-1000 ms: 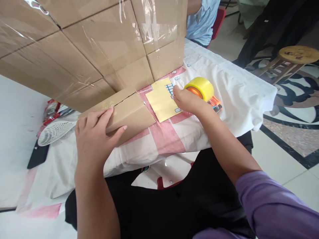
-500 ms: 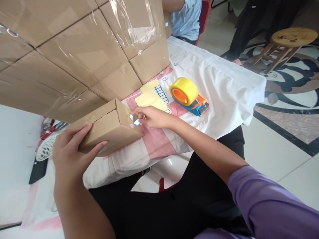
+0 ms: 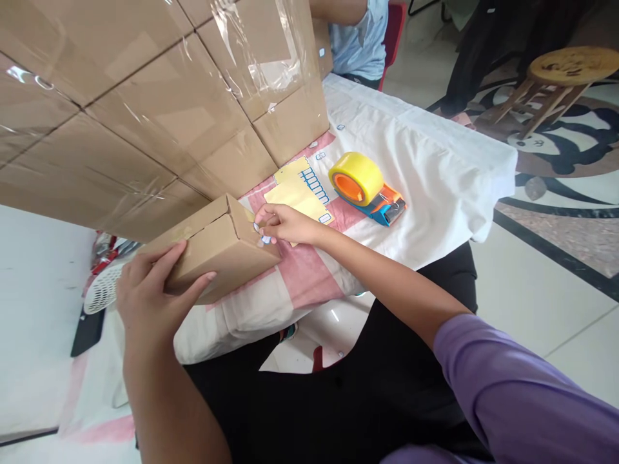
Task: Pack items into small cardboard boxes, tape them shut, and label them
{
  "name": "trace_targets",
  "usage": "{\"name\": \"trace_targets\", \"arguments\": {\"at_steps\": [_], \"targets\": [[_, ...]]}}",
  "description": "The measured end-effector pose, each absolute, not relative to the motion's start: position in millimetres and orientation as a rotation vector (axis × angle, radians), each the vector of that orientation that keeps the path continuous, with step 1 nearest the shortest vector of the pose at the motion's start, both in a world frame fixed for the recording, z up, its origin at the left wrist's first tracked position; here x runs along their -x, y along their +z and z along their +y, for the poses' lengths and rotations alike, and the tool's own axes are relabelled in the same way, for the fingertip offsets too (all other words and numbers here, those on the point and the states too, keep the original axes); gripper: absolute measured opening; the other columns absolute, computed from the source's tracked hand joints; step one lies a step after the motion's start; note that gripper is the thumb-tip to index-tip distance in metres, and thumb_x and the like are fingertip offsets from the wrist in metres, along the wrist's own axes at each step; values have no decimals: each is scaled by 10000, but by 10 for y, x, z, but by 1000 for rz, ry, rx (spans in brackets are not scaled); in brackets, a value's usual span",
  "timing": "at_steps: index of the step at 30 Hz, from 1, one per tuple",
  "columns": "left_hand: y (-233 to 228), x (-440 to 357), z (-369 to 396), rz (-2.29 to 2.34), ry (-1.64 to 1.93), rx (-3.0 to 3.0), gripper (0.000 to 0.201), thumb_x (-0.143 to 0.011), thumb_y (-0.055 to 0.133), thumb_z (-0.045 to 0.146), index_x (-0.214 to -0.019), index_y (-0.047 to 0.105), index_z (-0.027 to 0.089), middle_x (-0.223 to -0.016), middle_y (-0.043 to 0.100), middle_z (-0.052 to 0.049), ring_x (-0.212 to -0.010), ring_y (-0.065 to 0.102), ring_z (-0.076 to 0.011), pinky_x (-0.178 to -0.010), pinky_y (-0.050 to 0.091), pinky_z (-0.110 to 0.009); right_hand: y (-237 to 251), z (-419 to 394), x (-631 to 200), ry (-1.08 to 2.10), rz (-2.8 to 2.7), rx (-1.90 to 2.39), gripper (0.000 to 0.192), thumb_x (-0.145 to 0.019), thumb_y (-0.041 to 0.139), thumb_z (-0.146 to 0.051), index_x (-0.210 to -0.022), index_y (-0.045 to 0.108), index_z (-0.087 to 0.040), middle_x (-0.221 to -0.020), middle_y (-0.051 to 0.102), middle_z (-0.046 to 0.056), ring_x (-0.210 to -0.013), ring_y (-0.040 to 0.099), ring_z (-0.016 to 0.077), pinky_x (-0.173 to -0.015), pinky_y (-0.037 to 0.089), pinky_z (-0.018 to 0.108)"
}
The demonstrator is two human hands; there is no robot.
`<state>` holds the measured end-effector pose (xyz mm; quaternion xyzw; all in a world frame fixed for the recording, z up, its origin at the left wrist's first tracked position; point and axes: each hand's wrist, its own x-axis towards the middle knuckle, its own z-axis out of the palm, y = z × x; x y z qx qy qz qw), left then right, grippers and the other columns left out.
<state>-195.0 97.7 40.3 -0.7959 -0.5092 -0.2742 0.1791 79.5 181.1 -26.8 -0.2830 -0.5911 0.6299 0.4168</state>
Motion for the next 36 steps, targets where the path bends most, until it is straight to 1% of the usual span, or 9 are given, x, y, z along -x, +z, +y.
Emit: {"name": "trace_targets", "arguments": {"at_steps": [6, 9, 14, 18, 21, 24, 27, 30, 36], "targets": [[388, 1938, 983, -1437, -755, 2232, 665, -756, 823, 512, -1344, 681, 237, -1167, 696, -125, -1071, 654, -317, -1013, 500, -467, -282, 1800, -790, 1497, -1528, 685, 131, -900, 629, -77, -875, 527, -155, -620, 593, -65, -508, 553, 73, -507, 418, 162], [391, 1929, 980, -1455, -750, 2211, 664, -758, 819, 521, -1344, 682, 239, -1164, 695, -123, -1077, 652, -321, -1011, 500, -471, -290, 1800, -770, 1320, -1610, 707, 111, -931, 593, -138, -832, 545, -153, -643, 597, -46, -546, 554, 86, -556, 411, 188], [399, 1926, 968, -1435, -749, 2211, 658, -764, 814, 520, -1342, 682, 236, -1158, 694, -123, -1063, 654, -320, -997, 503, -472, -276, 1808, -744, 960, -1800, 773, 125, -905, 566, -111, -789, 552, -157, -623, 554, -51, -585, 509, 95, -615, 353, 215], [388, 1926, 966, -1437, -730, 2201, 659, -762, 814, 527, -1334, 688, 226, -1148, 693, -127, -1060, 656, -324, -984, 506, -471, -244, 1804, -773, 908, -1862, 829, 111, -908, 555, -121, -802, 555, -156, -633, 557, -44, -604, 513, 106, -638, 350, 231], [388, 1923, 968, -1436, -735, 2198, 653, -764, 812, 524, -1333, 688, 228, -1153, 691, -126, -1070, 657, -326, -984, 506, -470, -241, 1819, -826, 984, -1871, 775, 14, -916, 574, -138, -908, 585, -137, -646, 562, -48, -616, 525, 107, -648, 369, 230], [394, 1918, 969, -1432, -731, 2198, 646, -767, 809, 523, -1333, 687, 235, -1156, 692, -119, -1069, 660, -322, -986, 508, -464, -260, 1849, -870, 1079, -1872, 714, 114, -906, 583, -111, -1018, 592, -129, -641, 544, -66, -577, 490, 92, -610, 371, 216], [392, 1911, 966, -1452, -731, 2188, 643, -774, 799, 533, -1338, 683, 249, -1162, 694, -111, -1071, 659, -319, -997, 503, -461, -279, 1874, -873, 1347, -1744, 711, 179, -894, 543, -57, -1047, 555, -148, -729, 620, -41, -549, 507, 78, -543, 394, 190], [386, 1907, 961, -1482, -738, 2175, 646, -776, 793, 543, -1351, 674, 274, -1168, 695, -100, -1075, 655, -315, -1005, 494, -459, -275, 1881, -860, 1591, -1579, 710, 213, -879, 541, -37, -1044, 524, -172, -759, 639, -42, -485, 488, 63, -450, 385, 164], [398, 1892, 951, -1486, -743, 2188, 658, -765, 808, 526, -1369, 659, 309, -1181, 693, -87, -1073, 656, -312, -1019, 491, -457, -228, 1848, -861, 1852, -1353, 703, 163, -870, 610, -60, -940, 534, -185, -681, 554, -80, -440, 434, 32, -366, 271, 106]]}}
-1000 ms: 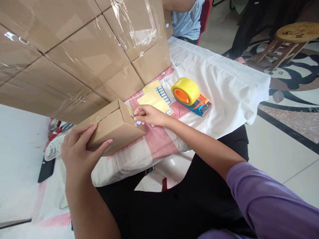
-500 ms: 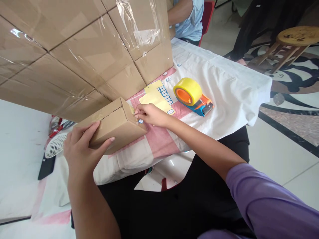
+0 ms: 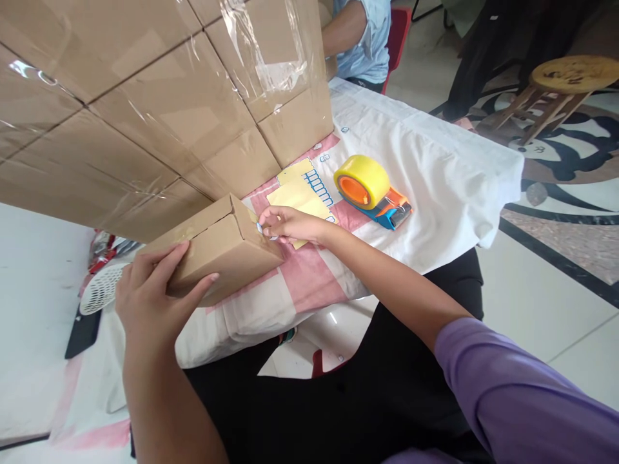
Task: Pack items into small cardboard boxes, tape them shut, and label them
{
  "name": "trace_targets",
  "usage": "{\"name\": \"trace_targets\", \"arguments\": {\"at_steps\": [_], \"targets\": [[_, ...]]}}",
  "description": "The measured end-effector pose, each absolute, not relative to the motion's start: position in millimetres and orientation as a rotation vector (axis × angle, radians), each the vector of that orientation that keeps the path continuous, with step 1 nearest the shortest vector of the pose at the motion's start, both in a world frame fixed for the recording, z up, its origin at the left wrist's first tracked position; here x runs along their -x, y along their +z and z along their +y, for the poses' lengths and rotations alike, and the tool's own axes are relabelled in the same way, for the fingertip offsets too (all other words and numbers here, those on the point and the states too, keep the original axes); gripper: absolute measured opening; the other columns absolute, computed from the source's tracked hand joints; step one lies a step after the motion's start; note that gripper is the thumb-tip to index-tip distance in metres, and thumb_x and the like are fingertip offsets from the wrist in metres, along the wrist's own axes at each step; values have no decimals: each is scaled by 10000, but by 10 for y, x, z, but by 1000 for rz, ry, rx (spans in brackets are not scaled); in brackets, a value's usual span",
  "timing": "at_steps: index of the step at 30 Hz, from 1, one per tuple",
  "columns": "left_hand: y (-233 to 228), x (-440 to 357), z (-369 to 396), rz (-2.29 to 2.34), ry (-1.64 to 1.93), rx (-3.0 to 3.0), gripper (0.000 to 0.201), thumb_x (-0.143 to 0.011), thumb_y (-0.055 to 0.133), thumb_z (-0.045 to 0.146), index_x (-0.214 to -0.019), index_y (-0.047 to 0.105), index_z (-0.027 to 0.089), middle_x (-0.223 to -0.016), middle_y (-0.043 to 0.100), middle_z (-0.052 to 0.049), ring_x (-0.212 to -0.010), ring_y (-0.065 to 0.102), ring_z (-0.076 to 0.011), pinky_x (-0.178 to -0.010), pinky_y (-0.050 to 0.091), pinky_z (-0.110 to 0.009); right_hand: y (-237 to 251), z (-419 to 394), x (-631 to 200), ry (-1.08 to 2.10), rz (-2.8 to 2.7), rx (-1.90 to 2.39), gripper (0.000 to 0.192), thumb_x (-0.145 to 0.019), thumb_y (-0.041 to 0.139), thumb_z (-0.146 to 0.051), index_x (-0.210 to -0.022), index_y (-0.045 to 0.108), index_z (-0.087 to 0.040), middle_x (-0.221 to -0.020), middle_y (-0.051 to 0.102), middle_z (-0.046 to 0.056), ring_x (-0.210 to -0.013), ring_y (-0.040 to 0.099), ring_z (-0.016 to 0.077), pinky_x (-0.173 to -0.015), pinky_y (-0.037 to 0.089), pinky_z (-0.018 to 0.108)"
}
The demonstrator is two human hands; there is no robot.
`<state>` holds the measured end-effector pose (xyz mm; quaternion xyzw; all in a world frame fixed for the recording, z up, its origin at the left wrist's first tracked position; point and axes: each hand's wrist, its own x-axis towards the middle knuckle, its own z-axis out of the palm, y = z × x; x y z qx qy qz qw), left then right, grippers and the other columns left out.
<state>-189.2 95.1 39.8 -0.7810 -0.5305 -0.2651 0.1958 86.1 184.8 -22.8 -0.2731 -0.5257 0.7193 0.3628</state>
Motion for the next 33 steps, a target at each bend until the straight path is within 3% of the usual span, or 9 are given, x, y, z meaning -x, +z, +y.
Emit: {"name": "trace_targets", "arguments": {"at_steps": [9, 18, 22, 26, 30, 33], "targets": [[399, 1895, 955, -1471, -748, 2198, 661, -762, 816, 507, -1372, 654, 313, -1166, 690, -90, -1070, 653, -308, -1013, 496, -456, -143, 1771, -763, 1818, -1205, 827, 166, -918, 572, -20, -893, 511, -171, -616, 557, -93, -398, 421, 20, -357, 313, 87], [409, 1882, 954, -1451, -729, 2188, 639, -769, 809, 512, -1348, 674, 279, -1157, 695, -102, -1063, 655, -312, -997, 499, -454, -136, 1790, -780, 1836, -1194, 780, 217, -887, 604, -27, -800, 480, -182, -541, 500, -97, -389, 386, 42, -334, 252, 115], [409, 1883, 954, -1455, -727, 2193, 645, -771, 807, 507, -1364, 661, 300, -1152, 690, -99, -1069, 655, -317, -986, 503, -454, -136, 1786, -772, 1826, -1179, 779, 193, -867, 591, -2, -860, 509, -176, -578, 548, -91, -388, 400, 36, -349, 273, 111], [411, 1885, 946, -1467, -730, 2188, 648, -772, 808, 500, -1374, 651, 319, -1157, 686, -89, -1080, 651, -311, -997, 496, -448, -180, 1818, -751, 1796, -1182, 746, 218, -830, 607, -8, -782, 486, -183, -542, 502, -97, -393, 376, 37, -351, 246, 112], [412, 1878, 943, -1473, -730, 2192, 638, -778, 801, 507, -1368, 654, 314, -1168, 683, -92, -1087, 648, -312, -1008, 488, -449, -238, 1860, -723, 1730, -1189, 751, 184, -807, 611, -18, -870, 541, -176, -595, 574, -77, -435, 438, 52, -387, 319, 121], [410, 1873, 947, -1479, -718, 2186, 631, -780, 795, 519, -1362, 657, 318, -1166, 681, -89, -1092, 647, -314, -1006, 486, -446, -252, 1871, -720, 1678, -1251, 730, 146, -792, 602, -17, -819, 566, -156, -655, 609, -53, -465, 451, 45, -422, 349, 126]]}}
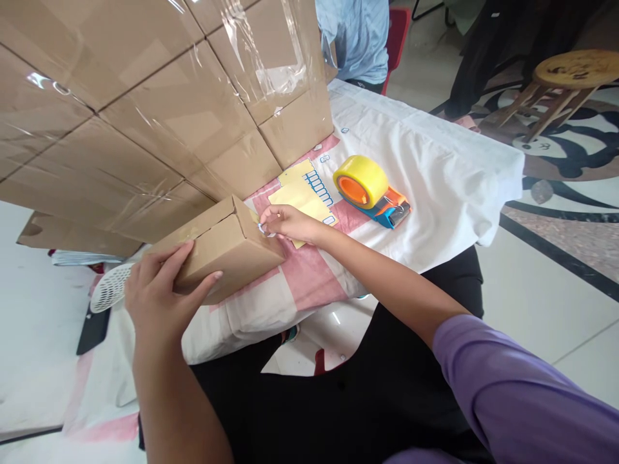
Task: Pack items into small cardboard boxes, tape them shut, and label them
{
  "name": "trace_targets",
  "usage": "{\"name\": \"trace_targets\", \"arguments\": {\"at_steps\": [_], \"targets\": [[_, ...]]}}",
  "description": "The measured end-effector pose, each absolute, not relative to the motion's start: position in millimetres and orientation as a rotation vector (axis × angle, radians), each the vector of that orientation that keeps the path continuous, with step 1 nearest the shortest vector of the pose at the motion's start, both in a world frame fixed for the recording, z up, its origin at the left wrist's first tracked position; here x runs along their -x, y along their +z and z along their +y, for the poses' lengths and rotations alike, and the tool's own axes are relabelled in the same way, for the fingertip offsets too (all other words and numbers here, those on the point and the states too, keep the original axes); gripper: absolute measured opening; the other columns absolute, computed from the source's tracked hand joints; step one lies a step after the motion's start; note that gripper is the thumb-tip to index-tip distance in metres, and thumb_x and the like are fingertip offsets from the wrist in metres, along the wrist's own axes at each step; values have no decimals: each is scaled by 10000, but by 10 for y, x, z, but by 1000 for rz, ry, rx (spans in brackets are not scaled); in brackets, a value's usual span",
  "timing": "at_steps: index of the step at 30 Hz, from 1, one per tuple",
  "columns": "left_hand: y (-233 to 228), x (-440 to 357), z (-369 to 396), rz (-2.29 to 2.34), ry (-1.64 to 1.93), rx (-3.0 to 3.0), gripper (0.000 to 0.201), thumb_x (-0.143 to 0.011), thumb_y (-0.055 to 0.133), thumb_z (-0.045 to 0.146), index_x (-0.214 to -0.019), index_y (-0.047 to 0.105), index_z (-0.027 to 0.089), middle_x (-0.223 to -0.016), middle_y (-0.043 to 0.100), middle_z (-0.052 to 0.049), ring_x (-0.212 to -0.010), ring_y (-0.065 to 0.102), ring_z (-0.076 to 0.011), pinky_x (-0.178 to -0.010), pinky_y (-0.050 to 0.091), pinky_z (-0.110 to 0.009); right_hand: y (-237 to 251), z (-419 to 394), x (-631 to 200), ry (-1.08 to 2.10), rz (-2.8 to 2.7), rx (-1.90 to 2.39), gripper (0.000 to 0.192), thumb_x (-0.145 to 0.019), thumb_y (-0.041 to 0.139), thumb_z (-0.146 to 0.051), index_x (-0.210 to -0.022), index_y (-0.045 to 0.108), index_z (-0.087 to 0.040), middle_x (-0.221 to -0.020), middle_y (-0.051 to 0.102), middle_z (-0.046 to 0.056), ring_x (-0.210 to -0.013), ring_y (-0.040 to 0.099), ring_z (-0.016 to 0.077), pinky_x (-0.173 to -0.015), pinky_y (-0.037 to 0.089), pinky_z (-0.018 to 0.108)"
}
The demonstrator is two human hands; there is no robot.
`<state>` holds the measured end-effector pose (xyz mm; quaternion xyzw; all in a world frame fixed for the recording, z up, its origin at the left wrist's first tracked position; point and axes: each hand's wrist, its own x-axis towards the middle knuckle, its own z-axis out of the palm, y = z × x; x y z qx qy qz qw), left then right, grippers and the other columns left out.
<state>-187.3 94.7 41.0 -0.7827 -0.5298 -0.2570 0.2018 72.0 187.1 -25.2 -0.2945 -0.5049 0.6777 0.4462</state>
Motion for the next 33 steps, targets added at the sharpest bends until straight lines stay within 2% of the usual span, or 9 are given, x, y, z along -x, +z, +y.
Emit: {"name": "trace_targets", "arguments": {"at_steps": [2, 7, 13, 16, 22, 25, 30, 33], "targets": [[409, 1875, 948, -1477, -709, 2179, 627, -782, 792, 523, -1358, 659, 316, -1161, 682, -89, -1085, 648, -313, -992, 491, -441, -256, 1873, -722, 1622, -1274, 725, 142, -800, 589, -22, -774, 548, -155, -643, 593, -56, -468, 434, 40, -433, 336, 125], [417, 1881, 942, -1468, -705, 2170, 622, -777, 799, 523, -1336, 676, 277, -1148, 685, -101, -1066, 650, -312, -976, 499, -436, -297, 1890, -690, 1558, -1334, 764, 136, -826, 576, -37, -876, 564, -163, -641, 609, -52, -540, 517, 75, -478, 369, 146], [406, 1880, 954, -1472, -718, 2170, 624, -766, 804, 527, -1335, 675, 307, -1136, 682, -83, -1062, 650, -308, -978, 496, -427, -202, 1948, -799, 1448, -1522, 730, 177, -812, 513, 11, -791, 531, -163, -675, 617, -32, -647, 599, 96, -611, 439, 185], [394, 1891, 959, -1504, -707, 2163, 616, -771, 796, 537, -1332, 673, 315, -1138, 680, -78, -1066, 644, -307, -983, 484, -431, 28, 1950, -1083, 1266, -1615, 974, 152, -819, 534, -14, -805, 557, -164, -694, 626, -15, -658, 603, 115, -599, 427, 205], [382, 1911, 964, -1524, -682, 2158, 624, -781, 779, 564, -1329, 676, 286, -1167, 678, -91, -1100, 627, -304, -1000, 469, -427, 371, 1872, -1619, 910, -1856, 1710, 85, -819, 702, -176, -755, 647, -158, -690, 643, 51, -653, 615, 173, -567, 426, 264], [377, 1915, 967, -1513, -688, 2162, 636, -776, 784, 562, -1336, 672, 281, -1188, 682, -92, -1111, 622, -303, -1007, 466, -423, 268, 1903, -1578, 810, -2006, 1922, 61, -802, 706, -172, -849, 676, -146, -796, 699, 110, -748, 674, 231, -605, 489, 295], [378, 1904, 957, -1489, -671, 2157, 612, -795, 773, 557, -1320, 682, 256, -1176, 696, -85, -1123, 616, -299, -1024, 440, -402, 47, 1978, -1360, 709, -2066, 2090, 294, -769, 707, -119, -1059, 690, -74, -1020, 718, 237, -965, 718, 336, -743, 565, 371], [379, 1895, 946, -1519, -674, 2162, 609, -794, 779, 548, -1323, 682, 262, -1185, 699, -76, -1134, 608, -300, -1035, 428, -401, 87, 1937, -1383, 668, -2021, 2136, 385, -797, 660, -84, -1181, 651, -61, -1134, 694, 258, -1052, 699, 355, -791, 557, 387]]}}
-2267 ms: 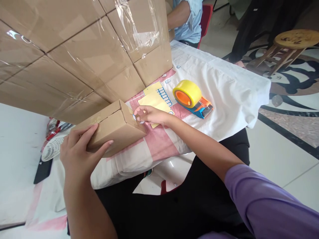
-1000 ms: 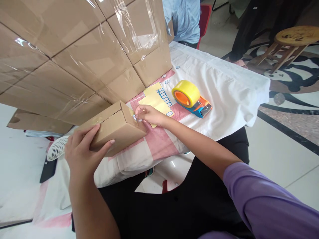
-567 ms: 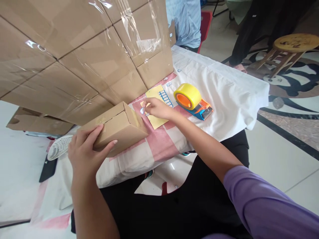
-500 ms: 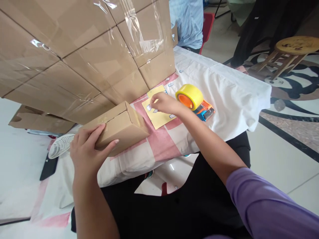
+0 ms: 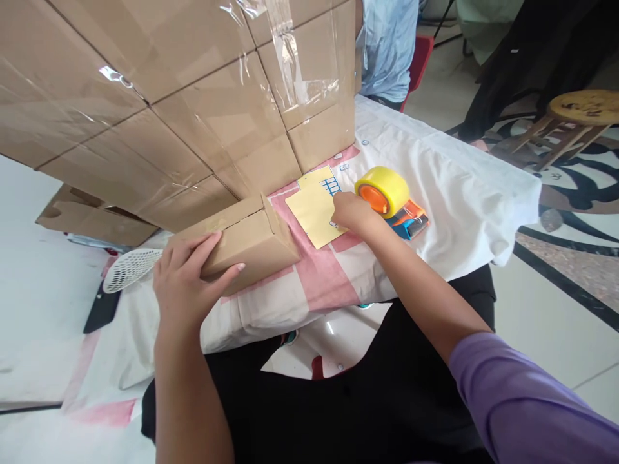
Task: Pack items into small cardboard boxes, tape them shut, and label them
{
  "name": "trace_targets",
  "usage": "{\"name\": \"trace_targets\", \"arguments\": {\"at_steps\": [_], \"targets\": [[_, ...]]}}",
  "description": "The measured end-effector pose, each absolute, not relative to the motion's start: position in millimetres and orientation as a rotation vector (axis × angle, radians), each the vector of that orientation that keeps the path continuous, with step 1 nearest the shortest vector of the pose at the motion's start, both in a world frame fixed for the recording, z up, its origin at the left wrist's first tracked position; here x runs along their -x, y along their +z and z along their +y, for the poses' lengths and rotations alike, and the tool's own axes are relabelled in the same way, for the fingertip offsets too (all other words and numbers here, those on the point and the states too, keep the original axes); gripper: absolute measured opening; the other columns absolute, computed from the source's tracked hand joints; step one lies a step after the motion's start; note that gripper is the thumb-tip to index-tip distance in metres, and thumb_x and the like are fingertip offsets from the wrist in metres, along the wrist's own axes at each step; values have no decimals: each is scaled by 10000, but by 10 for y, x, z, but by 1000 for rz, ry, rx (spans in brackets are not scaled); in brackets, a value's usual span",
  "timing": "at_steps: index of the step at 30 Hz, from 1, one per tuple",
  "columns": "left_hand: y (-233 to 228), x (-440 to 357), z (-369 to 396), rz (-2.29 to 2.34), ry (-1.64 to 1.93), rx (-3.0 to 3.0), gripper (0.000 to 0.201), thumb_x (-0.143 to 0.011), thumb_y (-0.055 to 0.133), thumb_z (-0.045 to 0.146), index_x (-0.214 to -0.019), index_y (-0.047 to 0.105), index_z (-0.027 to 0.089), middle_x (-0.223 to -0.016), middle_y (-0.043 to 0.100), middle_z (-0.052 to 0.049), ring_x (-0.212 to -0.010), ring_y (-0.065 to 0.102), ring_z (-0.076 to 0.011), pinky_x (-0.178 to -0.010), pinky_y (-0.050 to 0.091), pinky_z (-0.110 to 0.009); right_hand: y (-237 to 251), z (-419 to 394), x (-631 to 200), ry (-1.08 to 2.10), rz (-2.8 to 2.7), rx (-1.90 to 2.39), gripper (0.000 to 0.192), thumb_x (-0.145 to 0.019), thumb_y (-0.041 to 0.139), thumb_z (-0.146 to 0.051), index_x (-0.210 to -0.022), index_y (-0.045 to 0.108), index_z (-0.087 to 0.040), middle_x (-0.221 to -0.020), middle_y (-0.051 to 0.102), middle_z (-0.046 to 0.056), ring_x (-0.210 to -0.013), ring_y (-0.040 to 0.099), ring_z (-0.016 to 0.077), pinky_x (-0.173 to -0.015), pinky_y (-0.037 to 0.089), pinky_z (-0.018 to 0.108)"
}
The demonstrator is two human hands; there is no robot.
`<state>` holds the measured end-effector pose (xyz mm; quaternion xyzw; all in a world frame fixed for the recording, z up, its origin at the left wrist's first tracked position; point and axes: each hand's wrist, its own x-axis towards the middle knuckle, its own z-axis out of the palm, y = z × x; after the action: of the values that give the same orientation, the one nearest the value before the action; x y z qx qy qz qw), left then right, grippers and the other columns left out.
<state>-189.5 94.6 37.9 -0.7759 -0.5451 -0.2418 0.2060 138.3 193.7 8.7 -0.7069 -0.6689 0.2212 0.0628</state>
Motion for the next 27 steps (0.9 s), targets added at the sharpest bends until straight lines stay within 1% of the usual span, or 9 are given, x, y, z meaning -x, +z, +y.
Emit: {"name": "trace_targets", "arguments": {"at_steps": [3, 7, 8, 10, 12, 13, 15, 19, 27], "targets": [[379, 1891, 940, -1535, -672, 2158, 605, -798, 774, 548, -1320, 683, 255, -1190, 700, -80, -1140, 606, -298, -1043, 425, -405, 193, 1848, -1516, 676, -2013, 2044, 391, -864, 593, -114, -1255, 607, -117, -1203, 681, 203, -1032, 686, 308, -749, 528, 344], [386, 1887, 938, -1555, -646, 2155, 602, -815, 759, 549, -1335, 671, 259, -1205, 700, -78, -1146, 607, -288, -1055, 442, -411, 262, 1720, -1616, 790, -2115, 1551, 372, -892, 535, -118, -1255, 584, -182, -1070, 711, 97, -861, 645, 212, -668, 437, 278], [390, 1887, 939, -1554, -645, 2156, 604, -817, 757, 551, -1336, 670, 253, -1209, 698, -81, -1145, 608, -289, -1055, 449, -416, 252, 1695, -1596, 805, -2159, 1413, 348, -888, 528, -100, -1220, 602, -177, -1026, 712, 78, -829, 628, 191, -675, 418, 269], [396, 1890, 941, -1542, -650, 2158, 615, -814, 758, 559, -1331, 673, 238, -1211, 694, -90, -1135, 616, -293, -1047, 465, -427, 201, 1660, -1499, 797, -2213, 1164, 256, -880, 520, -69, -1081, 650, -157, -940, 703, 53, -782, 597, 157, -702, 388, 259], [400, 1898, 945, -1527, -657, 2163, 623, -810, 763, 561, -1329, 674, 229, -1211, 691, -94, -1139, 621, -296, -1044, 474, -436, 119, 1649, -1352, 775, -2206, 976, 182, -878, 525, -60, -950, 668, -149, -873, 684, 33, -756, 577, 140, -717, 367, 255], [399, 1903, 948, -1518, -658, 2167, 626, -809, 765, 561, -1329, 674, 225, -1211, 690, -96, -1144, 623, -297, -1044, 477, -439, 72, 1653, -1274, 770, -2190, 911, 172, -876, 529, -57, -919, 667, -150, -839, 670, 22, -747, 571, 137, -716, 360, 253], [396, 1913, 953, -1500, -655, 2170, 625, -808, 768, 558, -1325, 675, 220, -1202, 690, -95, -1147, 625, -298, -1043, 480, -440, -20, 1671, -1137, 754, -2154, 828, 175, -864, 532, -46, -905, 662, -156, -807, 635, 7, -743, 562, 140, -710, 352, 252], [387, 1927, 965, -1475, -655, 2165, 619, -797, 782, 545, -1313, 682, 217, -1170, 684, -92, -1091, 634, -287, -1003, 494, -424, -158, 1720, -997, 706, -2091, 778, 192, -834, 507, -25, -882, 637, -157, -879, 587, 25, -822, 564, 161, -724, 362, 258], [391, 1919, 968, -1480, -651, 2158, 616, -792, 782, 544, -1310, 681, 226, -1133, 676, -92, -1033, 627, -279, -955, 487, -401, -272, 1818, -861, 1021, -1871, 724, 161, -822, 470, -44, -842, 560, -175, -843, 613, -8, -727, 555, 124, -694, 392, 247]]}}
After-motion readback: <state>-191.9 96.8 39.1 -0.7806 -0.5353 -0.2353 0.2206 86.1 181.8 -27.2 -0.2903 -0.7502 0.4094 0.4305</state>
